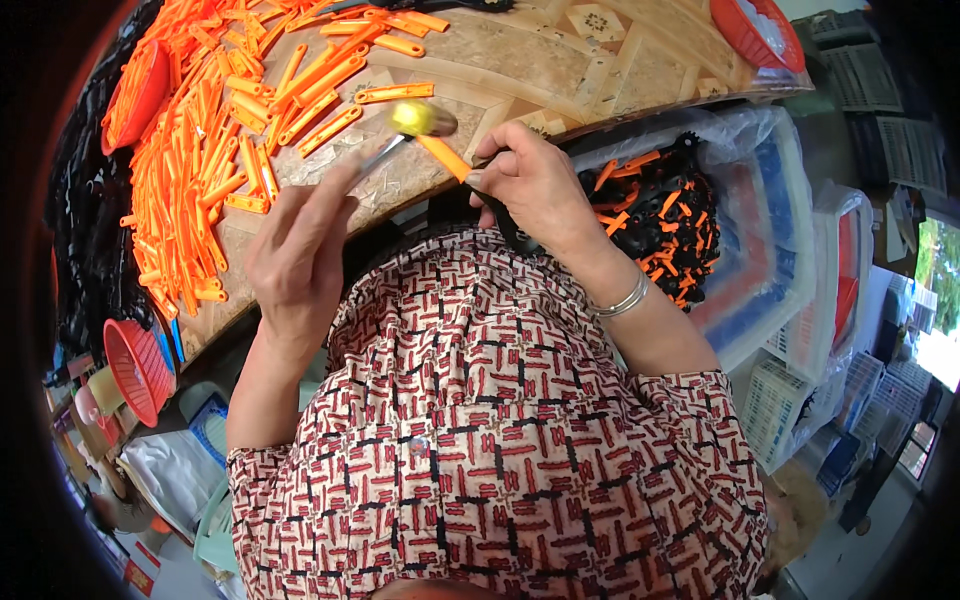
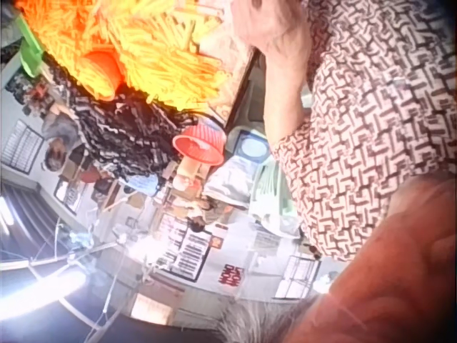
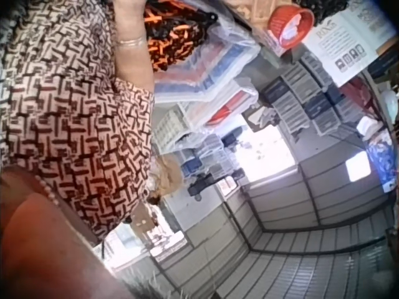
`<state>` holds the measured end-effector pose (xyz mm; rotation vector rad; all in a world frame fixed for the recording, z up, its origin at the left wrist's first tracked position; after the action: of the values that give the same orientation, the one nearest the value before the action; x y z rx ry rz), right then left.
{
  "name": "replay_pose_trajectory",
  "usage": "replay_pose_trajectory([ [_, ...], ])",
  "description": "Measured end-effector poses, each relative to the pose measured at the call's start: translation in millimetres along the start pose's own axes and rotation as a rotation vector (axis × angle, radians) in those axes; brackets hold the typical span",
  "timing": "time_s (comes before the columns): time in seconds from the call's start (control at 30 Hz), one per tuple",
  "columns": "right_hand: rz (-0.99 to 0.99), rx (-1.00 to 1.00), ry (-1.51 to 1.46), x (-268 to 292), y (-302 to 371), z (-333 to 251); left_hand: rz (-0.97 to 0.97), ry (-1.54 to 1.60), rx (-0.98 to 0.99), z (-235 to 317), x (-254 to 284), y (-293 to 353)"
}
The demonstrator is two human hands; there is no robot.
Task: The person repeatedly picks up orange plastic handles and black plastic heads from a wooden table. Using a small hammer, they strike the orange handle to attach it to the black head. The assembled units are then placed into a clear plastic bin below the table.
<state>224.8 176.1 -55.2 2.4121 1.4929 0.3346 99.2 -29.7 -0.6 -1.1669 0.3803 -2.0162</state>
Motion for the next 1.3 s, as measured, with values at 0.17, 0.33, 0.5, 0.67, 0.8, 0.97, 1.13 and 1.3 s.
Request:
replay_pose_trajectory([
  [0.17, -0.056, -0.011, 0.007, 8.9, 2.1, 2.2, -0.319, -0.11, 0.135, -8.4, -6.9, 6.1],
  [0.33, -0.168, -0.086, 0.433, 121.9, 23.7, -11.7, -0.008, 0.289, 0.518, -42.0, 17.7, 10.6],
  [0.5, 0.23, 0.26, 1.275, 159.2, 16.2, -57.7, -0.103, 0.096, 0.721, -47.1, 20.6, -13.2],
  [0.67, 0.281, 0.826, 1.176, 59.4, -67.2, -108.6, -0.163, 0.008, 0.298, -56.9, -21.3, -45.8],
  [0.8, 0.259, 1.077, 1.115, 30.0, -151.6, -134.2, -0.166, -0.175, 0.158, -63.8, -40.5, -55.2],
  [0.97, 0.187, 1.345, 1.36, -14.8, -169.4, -161.3, -0.153, -0.255, 0.118, -73.9, -38.3, -52.0],
  [1.13, 0.238, 1.548, 1.288, -16.9, -204.8, -157.0, -0.136, -0.302, 0.064, -71.7, -34.6, -51.0],
  [1.3, 0.043, 0.503, 0.04, 17.5, -197.0, -192.7, -0.069, -0.242, 0.101, -68.5, -27.8, -56.5],
])
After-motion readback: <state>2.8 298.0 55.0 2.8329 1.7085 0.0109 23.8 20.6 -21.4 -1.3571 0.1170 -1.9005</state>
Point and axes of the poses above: each hand's wrist, its own y-axis away from the middle knuckle, its own x-axis out of the back of the hand, z = x × y, the point moved 2 cm from there along -y, towards the middle knuckle, and after that the axes turned 5 degrees about y, right-handed, at the moved point
